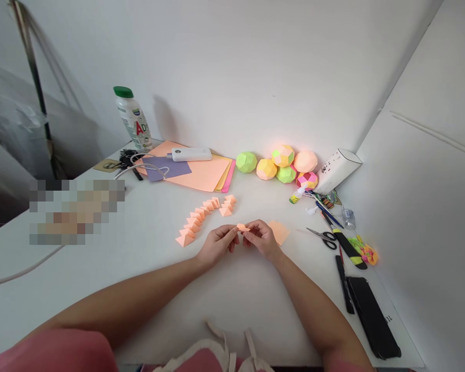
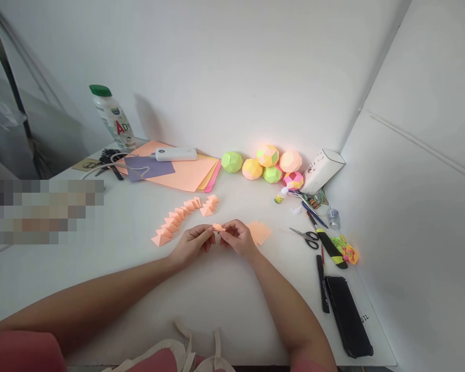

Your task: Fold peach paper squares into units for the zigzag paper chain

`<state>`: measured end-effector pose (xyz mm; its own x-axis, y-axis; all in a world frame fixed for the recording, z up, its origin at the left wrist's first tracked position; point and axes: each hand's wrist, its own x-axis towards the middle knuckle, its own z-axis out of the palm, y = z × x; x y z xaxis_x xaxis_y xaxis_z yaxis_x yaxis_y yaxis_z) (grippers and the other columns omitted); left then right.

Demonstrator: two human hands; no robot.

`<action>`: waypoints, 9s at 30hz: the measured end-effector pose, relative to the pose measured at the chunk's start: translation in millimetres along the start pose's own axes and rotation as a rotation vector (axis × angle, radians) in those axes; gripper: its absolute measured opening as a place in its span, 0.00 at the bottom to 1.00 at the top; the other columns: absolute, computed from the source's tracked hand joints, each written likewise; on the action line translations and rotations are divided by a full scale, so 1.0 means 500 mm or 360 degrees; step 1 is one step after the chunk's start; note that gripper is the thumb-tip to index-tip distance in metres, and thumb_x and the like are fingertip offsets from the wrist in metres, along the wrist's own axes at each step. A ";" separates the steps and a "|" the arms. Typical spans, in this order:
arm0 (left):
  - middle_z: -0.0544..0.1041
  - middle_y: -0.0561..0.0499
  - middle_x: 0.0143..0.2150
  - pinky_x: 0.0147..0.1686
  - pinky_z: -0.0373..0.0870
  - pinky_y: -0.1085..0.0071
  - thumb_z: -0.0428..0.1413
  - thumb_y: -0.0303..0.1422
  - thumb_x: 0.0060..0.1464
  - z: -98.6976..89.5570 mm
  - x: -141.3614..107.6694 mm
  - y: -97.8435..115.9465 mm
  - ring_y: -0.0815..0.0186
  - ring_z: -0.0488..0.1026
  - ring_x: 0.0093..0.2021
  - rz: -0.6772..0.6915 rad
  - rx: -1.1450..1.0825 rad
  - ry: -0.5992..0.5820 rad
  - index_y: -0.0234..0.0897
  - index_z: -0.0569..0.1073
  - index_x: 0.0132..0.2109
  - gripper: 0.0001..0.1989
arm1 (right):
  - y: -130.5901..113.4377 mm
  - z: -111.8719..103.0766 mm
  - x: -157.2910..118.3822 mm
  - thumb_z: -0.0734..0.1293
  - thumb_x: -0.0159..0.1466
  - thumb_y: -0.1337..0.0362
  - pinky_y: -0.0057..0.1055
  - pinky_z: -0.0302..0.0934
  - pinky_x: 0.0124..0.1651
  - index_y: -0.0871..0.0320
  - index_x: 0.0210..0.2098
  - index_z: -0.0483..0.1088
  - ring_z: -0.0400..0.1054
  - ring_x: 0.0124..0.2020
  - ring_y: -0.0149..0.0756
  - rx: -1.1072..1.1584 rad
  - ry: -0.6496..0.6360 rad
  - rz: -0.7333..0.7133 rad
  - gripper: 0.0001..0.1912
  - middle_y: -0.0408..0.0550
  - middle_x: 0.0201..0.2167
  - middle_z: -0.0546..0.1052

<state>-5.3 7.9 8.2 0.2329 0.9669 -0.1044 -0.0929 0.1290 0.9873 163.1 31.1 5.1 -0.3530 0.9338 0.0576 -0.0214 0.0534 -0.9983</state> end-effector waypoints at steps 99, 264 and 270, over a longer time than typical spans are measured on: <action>0.68 0.55 0.24 0.21 0.60 0.75 0.50 0.41 0.51 0.006 -0.009 -0.001 0.71 0.62 0.22 0.0052 0.0280 -0.0088 0.36 0.69 0.47 0.19 | 0.009 -0.011 0.000 0.60 0.60 0.61 0.29 0.61 0.27 0.58 0.35 0.63 0.66 0.23 0.31 -0.0022 -0.0159 0.0065 0.07 0.41 0.20 0.69; 0.68 0.53 0.29 0.25 0.62 0.73 0.46 0.41 0.55 0.005 -0.002 -0.009 0.73 0.63 0.23 0.0008 -0.0096 0.0059 0.36 0.64 0.48 0.17 | 0.008 0.002 -0.001 0.61 0.61 0.58 0.29 0.64 0.28 0.56 0.43 0.69 0.66 0.23 0.29 -0.0364 0.0097 -0.0017 0.14 0.45 0.28 0.72; 0.67 0.54 0.29 0.26 0.62 0.73 0.45 0.40 0.56 0.005 -0.002 -0.005 0.73 0.63 0.23 -0.0013 -0.0108 0.0054 0.36 0.61 0.50 0.17 | 0.000 0.005 -0.003 0.61 0.61 0.57 0.28 0.64 0.29 0.57 0.36 0.66 0.67 0.23 0.29 -0.0342 0.0083 0.0013 0.10 0.45 0.29 0.73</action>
<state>-2.7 6.0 6.1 0.2012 0.9725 -0.1177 -0.1570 0.1506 0.9760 161.4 28.7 4.8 -0.3033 0.9513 0.0551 0.1831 0.1149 -0.9764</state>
